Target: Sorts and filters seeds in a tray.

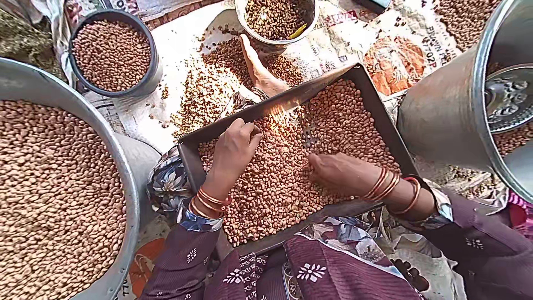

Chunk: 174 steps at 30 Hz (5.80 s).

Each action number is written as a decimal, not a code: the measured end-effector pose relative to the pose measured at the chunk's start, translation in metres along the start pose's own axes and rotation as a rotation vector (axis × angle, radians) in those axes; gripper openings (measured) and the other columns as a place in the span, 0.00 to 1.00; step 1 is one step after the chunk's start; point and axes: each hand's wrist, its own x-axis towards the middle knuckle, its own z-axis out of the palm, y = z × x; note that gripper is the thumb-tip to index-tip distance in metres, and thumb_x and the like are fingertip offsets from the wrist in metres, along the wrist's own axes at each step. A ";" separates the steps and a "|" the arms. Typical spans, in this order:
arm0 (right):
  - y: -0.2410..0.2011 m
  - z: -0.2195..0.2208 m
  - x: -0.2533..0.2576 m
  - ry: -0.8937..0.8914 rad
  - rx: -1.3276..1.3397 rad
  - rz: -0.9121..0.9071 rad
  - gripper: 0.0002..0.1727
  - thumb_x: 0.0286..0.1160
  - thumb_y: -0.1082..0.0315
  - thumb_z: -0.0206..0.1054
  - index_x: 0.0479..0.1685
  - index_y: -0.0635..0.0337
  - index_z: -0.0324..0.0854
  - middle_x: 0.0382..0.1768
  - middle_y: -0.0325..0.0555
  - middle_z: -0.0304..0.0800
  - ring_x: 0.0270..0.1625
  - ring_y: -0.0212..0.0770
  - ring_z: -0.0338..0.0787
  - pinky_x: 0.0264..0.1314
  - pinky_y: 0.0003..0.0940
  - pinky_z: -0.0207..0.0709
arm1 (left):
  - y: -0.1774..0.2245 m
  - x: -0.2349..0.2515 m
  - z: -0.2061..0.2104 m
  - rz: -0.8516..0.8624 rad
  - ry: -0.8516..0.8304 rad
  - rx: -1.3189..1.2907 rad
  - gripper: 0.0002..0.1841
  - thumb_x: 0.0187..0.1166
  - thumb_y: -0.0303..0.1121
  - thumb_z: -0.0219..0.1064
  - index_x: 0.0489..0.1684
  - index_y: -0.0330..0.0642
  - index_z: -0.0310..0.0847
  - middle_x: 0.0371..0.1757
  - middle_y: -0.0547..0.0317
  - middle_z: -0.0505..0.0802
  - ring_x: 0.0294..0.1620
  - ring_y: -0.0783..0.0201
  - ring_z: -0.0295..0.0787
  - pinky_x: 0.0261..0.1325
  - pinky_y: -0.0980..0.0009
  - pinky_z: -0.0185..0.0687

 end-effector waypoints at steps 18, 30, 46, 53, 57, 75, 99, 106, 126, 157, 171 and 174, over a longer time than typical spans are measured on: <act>0.000 -0.044 0.120 0.812 -0.241 -0.551 0.13 0.83 0.76 0.57 0.49 0.58 0.89 0.35 0.55 0.90 0.40 0.58 0.93 0.36 0.52 0.81 | -0.018 -0.007 -0.006 -0.198 0.185 -0.686 0.07 0.87 0.38 0.64 0.49 0.49 0.85 0.22 0.67 0.80 0.10 0.76 0.59 0.13 0.82 0.53; -0.043 -0.050 0.120 0.708 -0.133 -0.631 0.11 0.84 0.75 0.57 0.48 0.60 0.88 0.45 0.55 0.91 0.38 0.56 0.93 0.32 0.51 0.83 | -0.040 -0.023 -0.009 -0.187 0.265 -1.086 0.06 0.89 0.36 0.61 0.47 0.53 0.84 0.15 0.72 0.71 0.07 0.78 0.52 0.10 0.86 0.49; -0.059 -0.052 0.130 0.550 -0.036 -0.696 0.10 0.78 0.77 0.62 0.36 0.67 0.90 0.45 0.58 0.89 0.47 0.54 0.91 0.49 0.46 0.84 | -0.046 -0.039 -0.010 -0.380 0.277 -1.036 0.08 0.89 0.38 0.60 0.41 0.56 0.85 0.23 0.75 0.81 0.11 0.82 0.57 0.14 0.87 0.51; -0.065 -0.039 0.142 0.537 -0.211 -0.792 0.07 0.75 0.80 0.65 0.36 0.67 0.89 0.38 0.58 0.87 0.48 0.57 0.89 0.53 0.46 0.83 | -0.047 -0.040 -0.008 -0.385 0.268 -1.043 0.07 0.88 0.37 0.59 0.43 0.56 0.84 0.17 0.74 0.73 0.10 0.80 0.57 0.14 0.87 0.52; -0.069 -0.037 0.141 0.534 -0.307 -0.690 0.07 0.76 0.83 0.61 0.39 0.72 0.85 0.40 0.62 0.87 0.49 0.61 0.90 0.52 0.49 0.83 | -0.051 -0.045 -0.007 -0.335 0.292 -1.308 0.10 0.86 0.39 0.51 0.33 0.61 0.76 0.21 0.76 0.72 0.13 0.82 0.61 0.18 0.88 0.58; -0.056 -0.062 0.135 0.442 -0.061 -0.606 0.06 0.78 0.69 0.63 0.39 0.61 0.82 0.31 0.50 0.86 0.36 0.50 0.89 0.38 0.48 0.79 | -0.042 -0.077 -0.029 -0.286 -0.001 0.277 0.10 0.85 0.32 0.67 0.46 0.36 0.91 0.37 0.43 0.89 0.35 0.42 0.90 0.35 0.42 0.84; -0.059 -0.037 0.118 0.362 -0.118 -0.747 0.07 0.75 0.71 0.71 0.30 0.64 0.87 0.35 0.52 0.88 0.38 0.51 0.91 0.41 0.46 0.84 | -0.060 -0.061 -0.043 -0.369 0.044 -1.090 0.23 0.87 0.36 0.36 0.40 0.51 0.83 0.22 0.74 0.81 0.11 0.84 0.62 0.14 0.89 0.55; -0.057 -0.045 0.118 0.314 -0.089 -0.641 0.10 0.78 0.69 0.64 0.28 0.62 0.83 0.28 0.49 0.85 0.35 0.49 0.88 0.38 0.47 0.79 | -0.042 -0.043 -0.029 -0.247 0.110 -0.297 0.13 0.92 0.38 0.58 0.48 0.46 0.89 0.31 0.56 0.89 0.25 0.63 0.80 0.30 0.62 0.75; -0.059 -0.130 0.078 0.782 -0.055 -0.544 0.15 0.77 0.70 0.70 0.61 0.58 0.84 0.58 0.55 0.83 0.48 0.48 0.91 0.52 0.44 0.86 | -0.037 0.023 -0.071 -0.044 0.306 0.146 0.24 0.75 0.36 0.73 0.72 0.53 0.82 0.90 0.38 0.65 0.92 0.31 0.49 0.82 0.26 0.48; 0.031 -0.055 0.040 0.381 -0.218 0.413 0.16 0.88 0.69 0.54 0.61 0.75 0.76 0.53 0.72 0.84 0.48 0.72 0.90 0.41 0.64 0.82 | -0.049 -0.006 -0.010 0.001 0.437 -0.536 0.10 0.82 0.33 0.49 0.48 0.42 0.76 0.45 0.64 0.85 0.43 0.74 0.85 0.48 0.74 0.83; 0.017 -0.004 -0.010 0.049 -0.042 0.209 0.22 0.90 0.50 0.57 0.54 0.65 0.77 0.35 0.58 0.86 0.43 0.60 0.91 0.44 0.57 0.82 | -0.003 -0.001 -0.007 -0.010 0.015 -0.540 0.05 0.86 0.34 0.61 0.48 0.48 0.82 0.32 0.66 0.85 0.22 0.77 0.74 0.25 0.82 0.69; 0.017 0.011 -0.010 0.098 0.253 -0.397 0.15 0.88 0.59 0.59 0.56 0.62 0.81 0.36 0.47 0.89 0.38 0.44 0.90 0.42 0.44 0.82 | 0.005 0.006 0.005 0.176 -0.035 -0.292 0.08 0.83 0.33 0.66 0.47 0.41 0.88 0.35 0.61 0.83 0.28 0.72 0.74 0.32 0.77 0.71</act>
